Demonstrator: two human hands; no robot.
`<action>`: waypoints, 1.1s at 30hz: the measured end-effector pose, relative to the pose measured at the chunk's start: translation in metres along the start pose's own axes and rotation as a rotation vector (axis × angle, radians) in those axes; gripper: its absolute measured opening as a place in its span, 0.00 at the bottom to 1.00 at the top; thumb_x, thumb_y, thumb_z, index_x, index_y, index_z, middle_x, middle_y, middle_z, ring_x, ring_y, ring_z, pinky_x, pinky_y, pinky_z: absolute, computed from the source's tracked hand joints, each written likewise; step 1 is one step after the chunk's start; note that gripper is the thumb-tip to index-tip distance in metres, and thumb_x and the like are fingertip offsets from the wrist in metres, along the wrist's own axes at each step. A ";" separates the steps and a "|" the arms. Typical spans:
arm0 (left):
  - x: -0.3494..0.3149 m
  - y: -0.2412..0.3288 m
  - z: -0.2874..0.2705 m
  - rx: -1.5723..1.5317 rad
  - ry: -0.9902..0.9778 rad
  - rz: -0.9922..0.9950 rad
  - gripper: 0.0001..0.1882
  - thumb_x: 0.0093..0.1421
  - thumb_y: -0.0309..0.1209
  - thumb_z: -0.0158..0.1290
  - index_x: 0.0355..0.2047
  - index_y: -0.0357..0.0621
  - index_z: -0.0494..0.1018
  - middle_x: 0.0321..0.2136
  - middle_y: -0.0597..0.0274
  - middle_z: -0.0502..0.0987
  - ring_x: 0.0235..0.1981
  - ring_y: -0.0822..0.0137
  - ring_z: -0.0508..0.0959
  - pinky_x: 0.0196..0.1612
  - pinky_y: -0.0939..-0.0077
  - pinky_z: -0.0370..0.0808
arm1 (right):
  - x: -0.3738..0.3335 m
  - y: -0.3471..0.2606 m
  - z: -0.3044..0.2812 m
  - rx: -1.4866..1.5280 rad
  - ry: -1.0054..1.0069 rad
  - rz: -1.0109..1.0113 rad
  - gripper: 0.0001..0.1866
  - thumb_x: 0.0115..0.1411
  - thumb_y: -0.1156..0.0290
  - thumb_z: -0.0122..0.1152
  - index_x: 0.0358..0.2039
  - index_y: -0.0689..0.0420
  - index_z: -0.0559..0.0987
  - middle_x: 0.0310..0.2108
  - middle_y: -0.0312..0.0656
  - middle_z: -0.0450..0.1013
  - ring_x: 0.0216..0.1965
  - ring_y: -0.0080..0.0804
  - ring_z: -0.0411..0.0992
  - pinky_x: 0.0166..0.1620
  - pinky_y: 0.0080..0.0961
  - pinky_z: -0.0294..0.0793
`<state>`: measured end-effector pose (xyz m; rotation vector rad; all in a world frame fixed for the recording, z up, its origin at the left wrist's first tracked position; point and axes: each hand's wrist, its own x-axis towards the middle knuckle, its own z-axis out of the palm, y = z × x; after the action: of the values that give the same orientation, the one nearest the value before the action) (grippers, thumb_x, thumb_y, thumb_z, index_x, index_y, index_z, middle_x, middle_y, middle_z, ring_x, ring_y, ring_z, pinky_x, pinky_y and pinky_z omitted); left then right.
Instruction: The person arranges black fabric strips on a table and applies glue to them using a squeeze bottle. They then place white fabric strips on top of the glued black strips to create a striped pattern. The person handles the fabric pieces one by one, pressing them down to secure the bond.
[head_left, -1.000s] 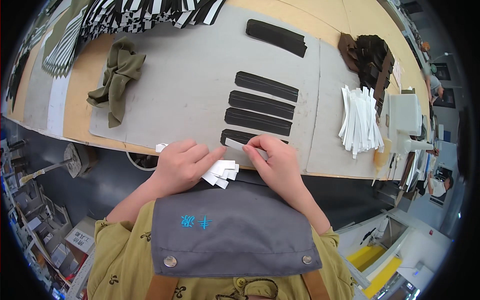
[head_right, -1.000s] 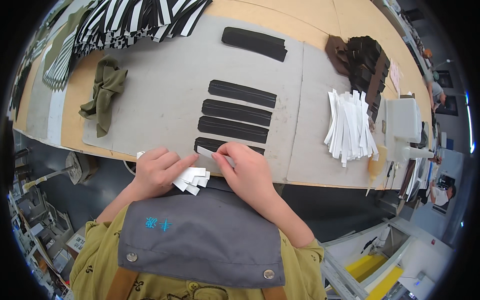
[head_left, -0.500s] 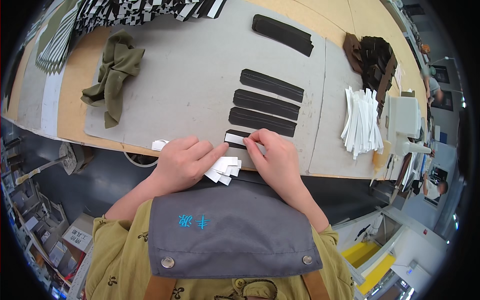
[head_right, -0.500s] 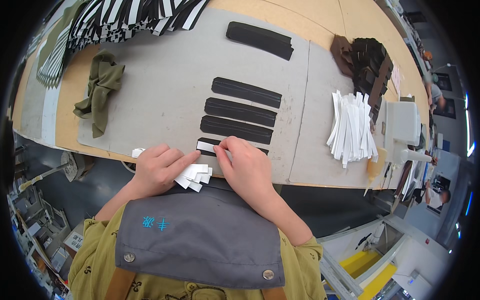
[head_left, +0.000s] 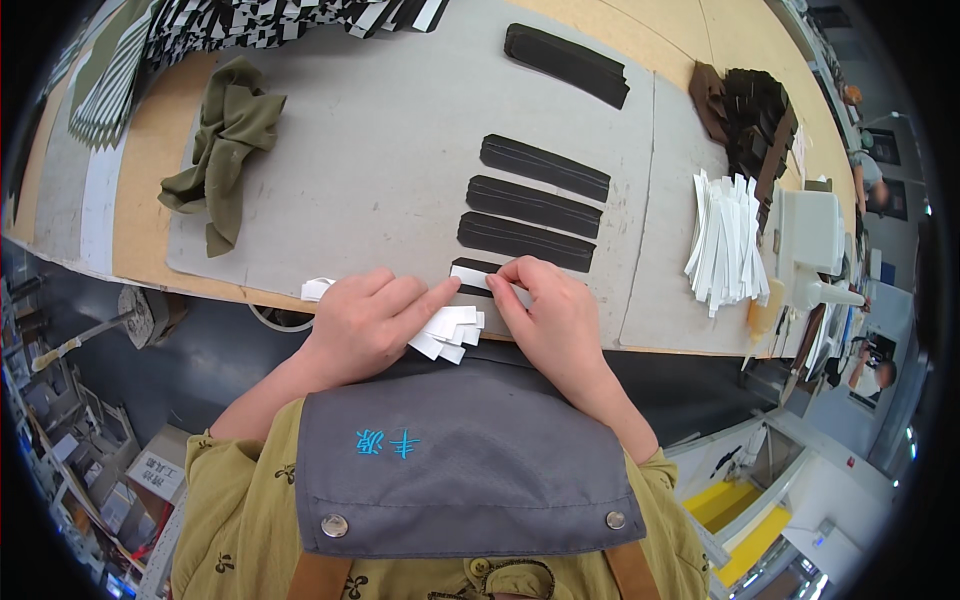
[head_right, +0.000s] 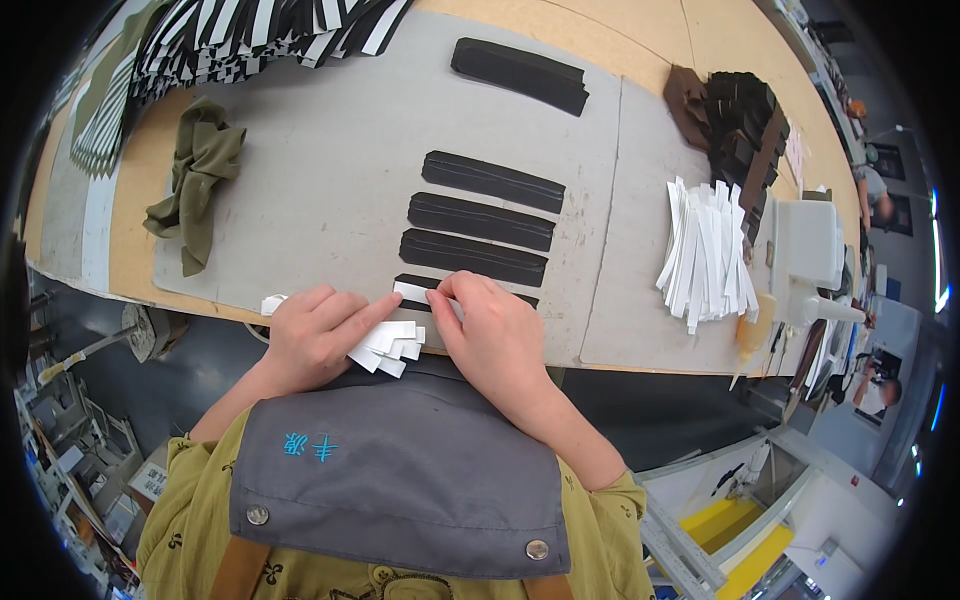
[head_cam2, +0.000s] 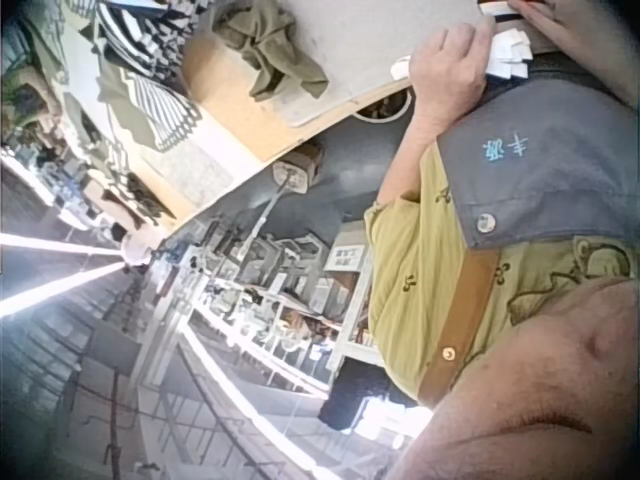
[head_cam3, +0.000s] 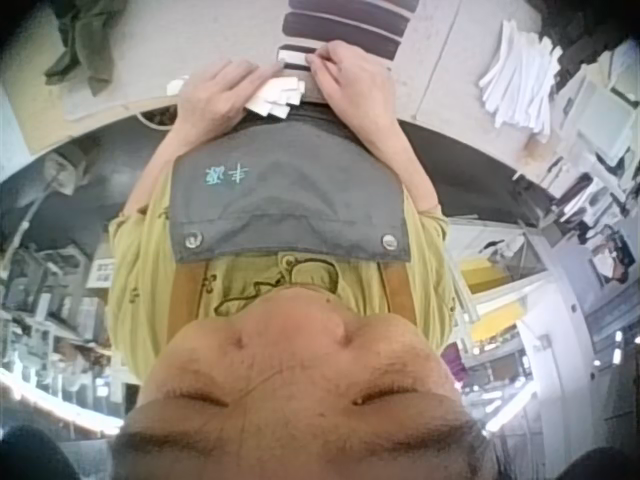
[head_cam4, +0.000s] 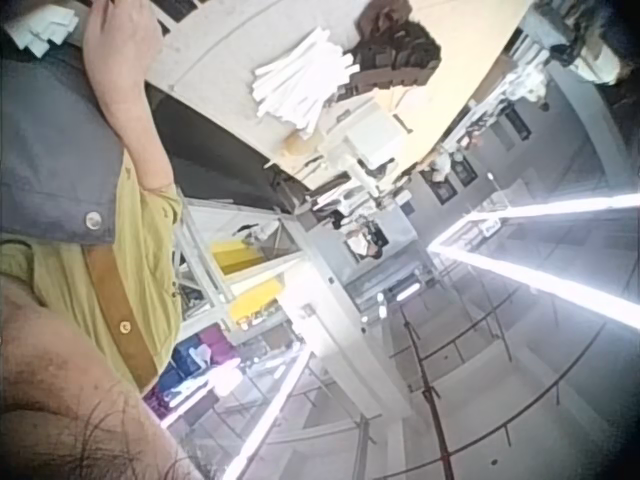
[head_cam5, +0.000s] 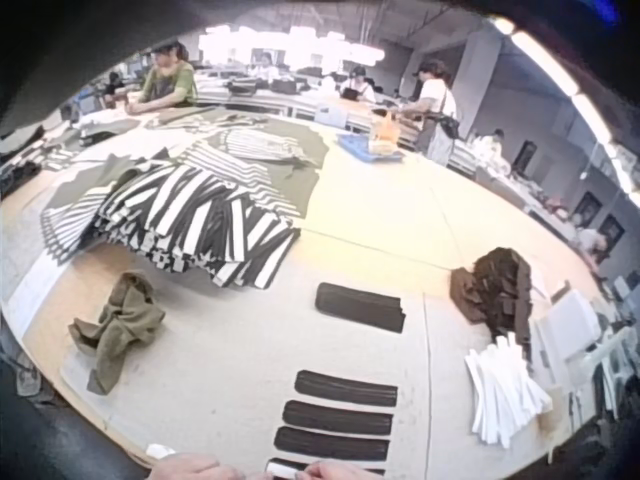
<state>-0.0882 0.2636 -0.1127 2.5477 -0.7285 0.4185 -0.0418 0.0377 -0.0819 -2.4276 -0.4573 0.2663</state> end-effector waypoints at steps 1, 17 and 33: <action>0.001 0.000 0.001 -0.005 -0.006 -0.005 0.25 0.46 0.29 0.60 0.49 0.50 0.83 0.27 0.74 0.73 0.25 0.72 0.70 0.26 0.76 0.68 | -0.001 0.001 0.000 -0.002 0.006 0.004 0.09 0.65 0.65 0.62 0.32 0.57 0.78 0.27 0.41 0.77 0.26 0.40 0.76 0.29 0.34 0.72; 0.006 0.001 -0.001 -0.014 -0.043 -0.021 0.25 0.46 0.25 0.58 0.48 0.49 0.82 0.27 0.73 0.73 0.24 0.71 0.71 0.27 0.75 0.68 | -0.012 0.027 -0.021 -0.044 0.070 0.084 0.11 0.62 0.63 0.67 0.30 0.55 0.78 0.27 0.39 0.77 0.28 0.41 0.75 0.31 0.36 0.72; 0.009 0.002 0.000 -0.017 -0.002 -0.001 0.26 0.47 0.27 0.59 0.50 0.52 0.83 0.26 0.75 0.72 0.23 0.73 0.69 0.26 0.77 0.67 | -0.009 0.025 -0.017 -0.131 0.102 0.054 0.11 0.61 0.64 0.68 0.28 0.54 0.76 0.24 0.38 0.76 0.27 0.40 0.75 0.29 0.36 0.71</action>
<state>-0.0820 0.2585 -0.1088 2.5331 -0.7279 0.4073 -0.0389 0.0064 -0.0838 -2.5698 -0.3743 0.1386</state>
